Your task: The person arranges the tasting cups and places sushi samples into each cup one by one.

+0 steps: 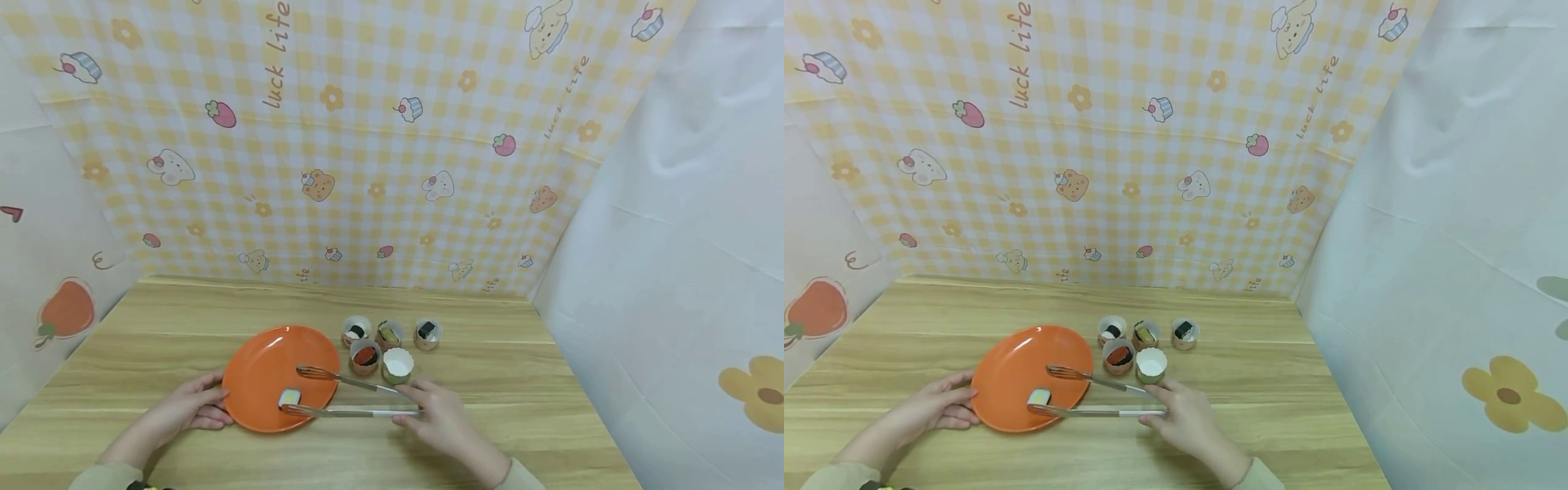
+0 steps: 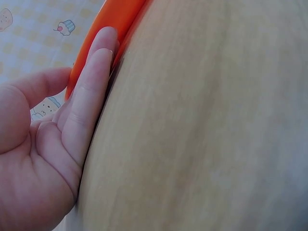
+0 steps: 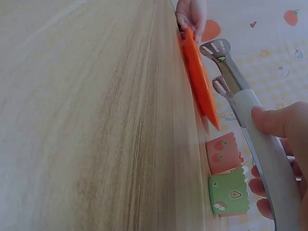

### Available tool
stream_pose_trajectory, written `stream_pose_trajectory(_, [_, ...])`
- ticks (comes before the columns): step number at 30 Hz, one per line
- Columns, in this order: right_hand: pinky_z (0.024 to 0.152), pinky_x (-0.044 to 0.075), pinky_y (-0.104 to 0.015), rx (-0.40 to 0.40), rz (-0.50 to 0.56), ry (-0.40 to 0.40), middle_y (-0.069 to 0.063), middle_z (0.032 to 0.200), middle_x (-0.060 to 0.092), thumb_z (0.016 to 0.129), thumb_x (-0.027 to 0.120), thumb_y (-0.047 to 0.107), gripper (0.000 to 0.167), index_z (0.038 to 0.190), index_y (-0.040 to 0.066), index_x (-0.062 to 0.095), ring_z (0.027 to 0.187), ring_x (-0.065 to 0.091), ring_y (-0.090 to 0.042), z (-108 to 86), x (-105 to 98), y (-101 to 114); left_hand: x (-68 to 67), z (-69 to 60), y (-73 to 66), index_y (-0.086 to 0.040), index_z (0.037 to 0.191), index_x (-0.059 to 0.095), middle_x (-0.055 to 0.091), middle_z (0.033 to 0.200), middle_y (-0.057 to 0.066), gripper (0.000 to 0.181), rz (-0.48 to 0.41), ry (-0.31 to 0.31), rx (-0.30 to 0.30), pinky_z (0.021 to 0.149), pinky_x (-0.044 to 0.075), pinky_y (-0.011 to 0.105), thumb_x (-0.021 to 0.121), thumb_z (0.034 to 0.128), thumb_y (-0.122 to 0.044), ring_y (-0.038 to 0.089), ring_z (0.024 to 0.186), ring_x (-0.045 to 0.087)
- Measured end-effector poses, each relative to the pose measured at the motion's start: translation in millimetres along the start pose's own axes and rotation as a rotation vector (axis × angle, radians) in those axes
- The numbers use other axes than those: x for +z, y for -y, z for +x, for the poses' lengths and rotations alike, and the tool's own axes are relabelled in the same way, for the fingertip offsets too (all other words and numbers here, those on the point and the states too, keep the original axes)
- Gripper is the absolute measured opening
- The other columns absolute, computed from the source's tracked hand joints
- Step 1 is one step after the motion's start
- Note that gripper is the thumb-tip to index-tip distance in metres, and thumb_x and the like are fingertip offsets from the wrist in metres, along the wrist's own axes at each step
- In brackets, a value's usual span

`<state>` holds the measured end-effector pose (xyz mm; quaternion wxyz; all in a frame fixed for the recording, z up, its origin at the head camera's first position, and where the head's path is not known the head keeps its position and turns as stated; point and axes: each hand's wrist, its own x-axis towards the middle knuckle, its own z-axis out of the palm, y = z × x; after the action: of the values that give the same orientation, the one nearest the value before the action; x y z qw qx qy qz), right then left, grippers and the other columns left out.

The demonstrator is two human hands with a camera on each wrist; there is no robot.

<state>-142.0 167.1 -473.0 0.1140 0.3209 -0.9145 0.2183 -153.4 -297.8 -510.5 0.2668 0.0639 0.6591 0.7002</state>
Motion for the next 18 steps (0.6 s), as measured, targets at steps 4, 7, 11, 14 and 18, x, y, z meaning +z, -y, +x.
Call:
stream_pose_trajectory(4, [0.051,0.039,-0.013,0.005,-0.001,0.007,0.004,0.095,0.062,0.079,0.078,0.039,0.046,0.115,0.011,0.071,0.063,0.044,0.002,0.8,1.1,0.2,-0.4,-0.2,0.1,0.018,0.140,-0.005,0.067,0.096,0.019,0.073,0.002,0.000,-0.002,0.078,0.057,0.041,0.046,0.1017,-0.017,0.029,0.086,0.068])
stream_pose_trajectory(7, [0.051,0.039,-0.013,0.005,-0.002,0.008,0.004,0.096,0.062,0.079,0.078,0.039,0.046,0.116,0.011,0.070,0.063,0.044,0.003,1.6,1.9,0.4,-0.5,0.0,0.2,0.018,0.140,-0.004,0.067,0.096,0.018,0.073,0.004,0.002,-0.003,0.078,0.057,0.041,0.046,0.1018,-0.017,0.029,0.086,0.068])
stream_pose_trajectory(11, [0.050,0.038,-0.013,-0.011,-0.010,-0.003,0.005,0.095,0.061,0.078,0.079,0.038,0.047,0.115,0.011,0.071,0.063,0.043,0.003,2.8,3.1,1.2,-0.5,0.8,0.4,0.018,0.141,-0.004,0.066,0.097,0.018,0.074,0.008,-0.003,-0.009,0.078,0.057,0.041,0.047,0.1019,-0.018,0.029,0.086,0.068])
stream_pose_trajectory(14, [0.050,0.037,-0.013,-0.027,-0.020,-0.017,0.005,0.093,0.061,0.077,0.080,0.038,0.047,0.114,0.012,0.071,0.062,0.043,0.002,3.6,4.0,2.3,-0.6,0.9,0.8,0.018,0.141,-0.003,0.066,0.097,0.017,0.072,0.008,-0.001,-0.009,0.078,0.057,0.041,0.046,0.1022,-0.018,0.030,0.086,0.067])
stream_pose_trajectory(18, [0.050,0.037,-0.013,-0.025,-0.025,-0.009,0.005,0.093,0.060,0.077,0.079,0.039,0.046,0.115,0.013,0.071,0.062,0.043,0.002,4.8,5.5,3.6,-1.2,0.6,0.8,0.018,0.140,-0.003,0.066,0.097,0.017,0.072,0.004,0.005,-0.006,0.078,0.057,0.042,0.046,0.1023,-0.017,0.030,0.086,0.067])
